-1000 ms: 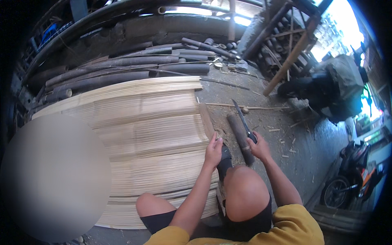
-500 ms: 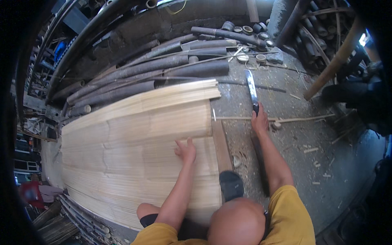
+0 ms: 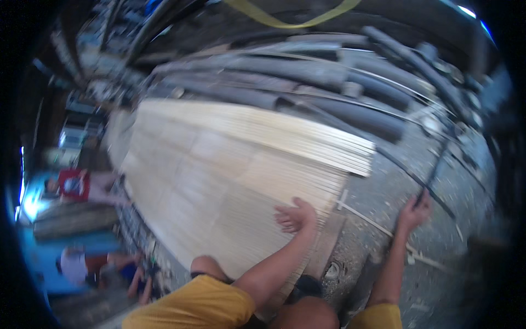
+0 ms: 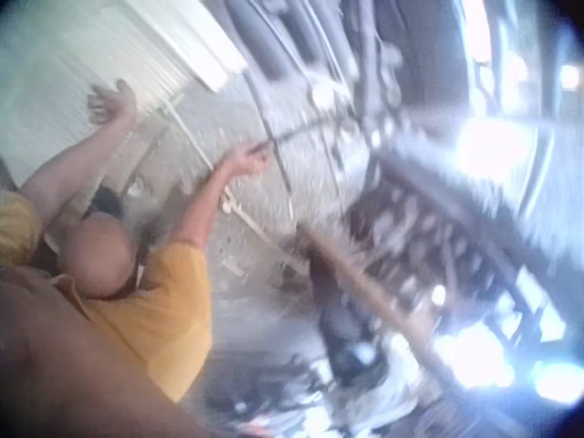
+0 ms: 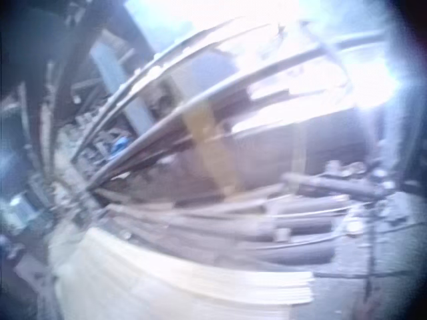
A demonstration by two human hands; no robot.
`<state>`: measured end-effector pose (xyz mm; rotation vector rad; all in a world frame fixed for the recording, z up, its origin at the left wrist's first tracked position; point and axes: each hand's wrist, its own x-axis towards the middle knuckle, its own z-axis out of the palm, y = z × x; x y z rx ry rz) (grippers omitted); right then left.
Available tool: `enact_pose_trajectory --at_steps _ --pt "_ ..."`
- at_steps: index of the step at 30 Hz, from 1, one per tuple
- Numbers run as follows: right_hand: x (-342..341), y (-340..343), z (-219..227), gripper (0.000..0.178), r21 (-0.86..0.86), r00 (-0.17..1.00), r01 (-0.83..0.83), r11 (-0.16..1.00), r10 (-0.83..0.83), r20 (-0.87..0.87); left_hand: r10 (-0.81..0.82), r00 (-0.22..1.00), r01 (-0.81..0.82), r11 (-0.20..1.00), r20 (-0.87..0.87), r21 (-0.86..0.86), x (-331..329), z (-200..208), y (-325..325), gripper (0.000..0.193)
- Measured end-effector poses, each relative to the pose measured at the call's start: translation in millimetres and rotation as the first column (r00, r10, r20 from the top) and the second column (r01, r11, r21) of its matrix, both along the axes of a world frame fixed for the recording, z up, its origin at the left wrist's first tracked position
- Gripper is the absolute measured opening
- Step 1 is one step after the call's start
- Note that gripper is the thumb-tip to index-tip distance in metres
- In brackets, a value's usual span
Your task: The person uses a knife and a wooden mallet to split a large bamboo sheet into thin strips. They repeatedly position the knife and strike it with the mallet to drive the blade through the bamboo, then separate the resulting strips.
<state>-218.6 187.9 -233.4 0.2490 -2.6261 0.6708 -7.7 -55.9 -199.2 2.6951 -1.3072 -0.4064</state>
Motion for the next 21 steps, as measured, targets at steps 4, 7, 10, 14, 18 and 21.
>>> enact_pose_trajectory --at_steps 4,7,10,14,18,21 --pt "-5 22 -21 0.050 0.017 1.000 -0.001 1.000 0.001 -0.007 -0.038 0.999 0.040 0.998 0.032 -0.053 -6 12 1 0.092" --pt "-2 17 -17 0.047 0.137 0.999 0.023 0.990 -0.027 0.030 -0.025 0.999 0.028 0.997 0.045 -0.067 4 10 5 0.091" --pt "-1 17 -21 0.047 0.182 0.995 0.066 0.981 -0.078 0.060 -0.022 0.997 0.026 0.999 0.079 -0.045 3 3 6 0.091" --pt "-4 22 -24 0.049 0.141 0.994 0.067 0.988 -0.077 0.071 -0.045 0.985 0.051 0.998 0.169 -0.034 -3 -4 1 0.091" --pt "-8 16 -16 0.048 0.108 0.998 0.008 0.994 -0.015 0.065 -0.048 0.977 0.055 0.998 0.207 -0.025 -13 3 -1 0.091" --pt "-6 7 -6 0.051 0.093 0.999 -0.021 0.995 0.018 0.033 -0.032 0.968 0.035 0.999 0.248 -0.008 -7 -8 0 0.092"
